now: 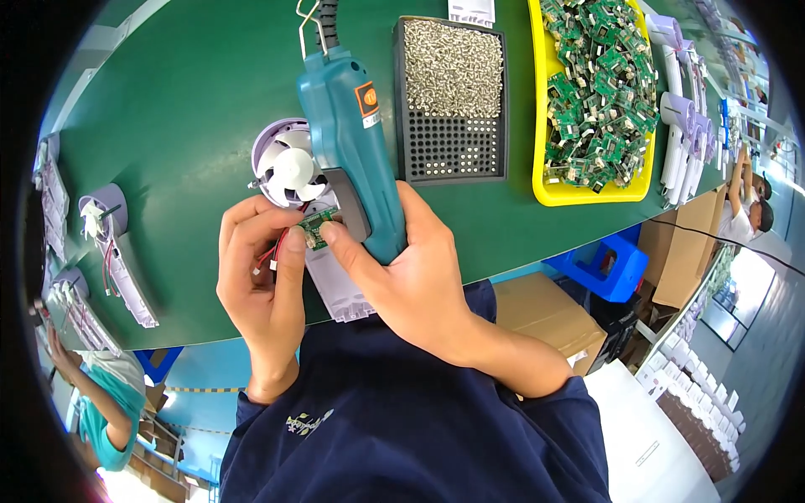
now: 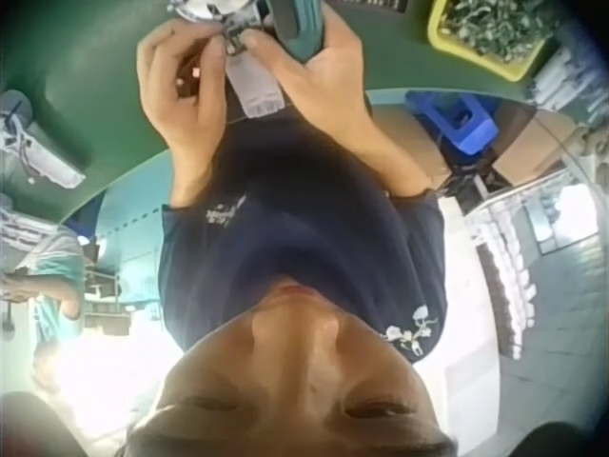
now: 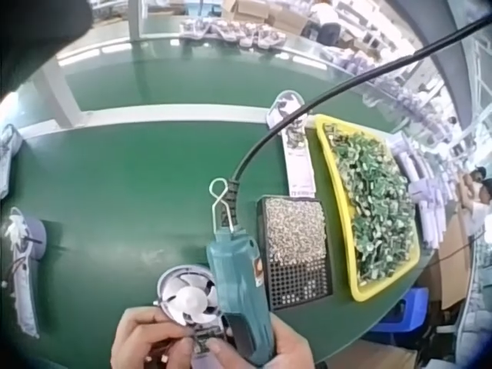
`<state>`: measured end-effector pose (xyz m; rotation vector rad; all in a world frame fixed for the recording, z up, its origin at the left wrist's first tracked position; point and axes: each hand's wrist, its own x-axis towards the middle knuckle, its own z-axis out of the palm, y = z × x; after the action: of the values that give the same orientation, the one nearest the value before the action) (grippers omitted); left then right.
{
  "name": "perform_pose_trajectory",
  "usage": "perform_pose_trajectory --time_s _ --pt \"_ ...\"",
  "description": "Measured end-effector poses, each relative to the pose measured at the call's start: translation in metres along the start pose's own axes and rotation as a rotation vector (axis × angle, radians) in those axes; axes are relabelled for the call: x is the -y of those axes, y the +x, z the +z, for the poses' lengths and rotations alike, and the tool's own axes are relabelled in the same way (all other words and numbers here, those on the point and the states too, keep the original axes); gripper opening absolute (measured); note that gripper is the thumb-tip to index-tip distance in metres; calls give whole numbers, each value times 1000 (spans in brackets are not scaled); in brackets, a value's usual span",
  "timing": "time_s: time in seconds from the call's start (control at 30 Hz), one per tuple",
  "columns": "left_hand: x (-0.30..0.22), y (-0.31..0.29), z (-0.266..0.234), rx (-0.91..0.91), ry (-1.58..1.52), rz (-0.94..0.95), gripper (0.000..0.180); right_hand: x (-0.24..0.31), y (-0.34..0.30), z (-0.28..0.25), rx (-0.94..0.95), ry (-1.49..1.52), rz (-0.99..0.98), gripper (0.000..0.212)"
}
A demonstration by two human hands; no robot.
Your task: The person assembles handheld fans on a production line by securing fan housing parts, circuit boards, and screws with an electric screwdriver.
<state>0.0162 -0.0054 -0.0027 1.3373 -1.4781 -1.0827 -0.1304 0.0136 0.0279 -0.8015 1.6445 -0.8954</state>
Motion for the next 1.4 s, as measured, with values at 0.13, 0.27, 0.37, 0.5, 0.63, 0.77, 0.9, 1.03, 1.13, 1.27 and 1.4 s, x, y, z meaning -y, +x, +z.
perform_pose_trajectory --time_s 0.13,0.27,0.37,0.5,0.63,0.77,0.9,1.03,1.13,1.27,1.4 --pt "-1 3 -1 21 -50 -51 16 1 0 2 -7 67 63 24" --pt "-3 0 -1 15 -11 -59 16 2 1 1 3 67 78 24" --pt "-5 0 1 -2 -16 -42 17 3 3 0 15 57 78 23" --pt "-8 3 0 3 -36 -124 17 4 5 1 27 68 70 22" --pt "-10 4 -1 30 12 -112 17 7 5 2 24 80 87 19" --pt "-9 5 -3 68 38 -101 18 9 7 1 10 35 98 16" --pt "-16 3 -7 125 -15 -173 22 5 9 1 21 11 53 18" --pt "-13 -2 -6 153 -153 -311 29 0 9 1 -8 2 -63 23" --pt "-9 1 -6 148 -216 -359 30 -8 -4 -9 -31 35 -63 26" --pt "-14 6 -1 163 -239 -361 29 6 -5 -74 58 398 -510 85" --pt "-17 16 10 162 -201 -349 29 34 40 -85 337 637 -1035 75"
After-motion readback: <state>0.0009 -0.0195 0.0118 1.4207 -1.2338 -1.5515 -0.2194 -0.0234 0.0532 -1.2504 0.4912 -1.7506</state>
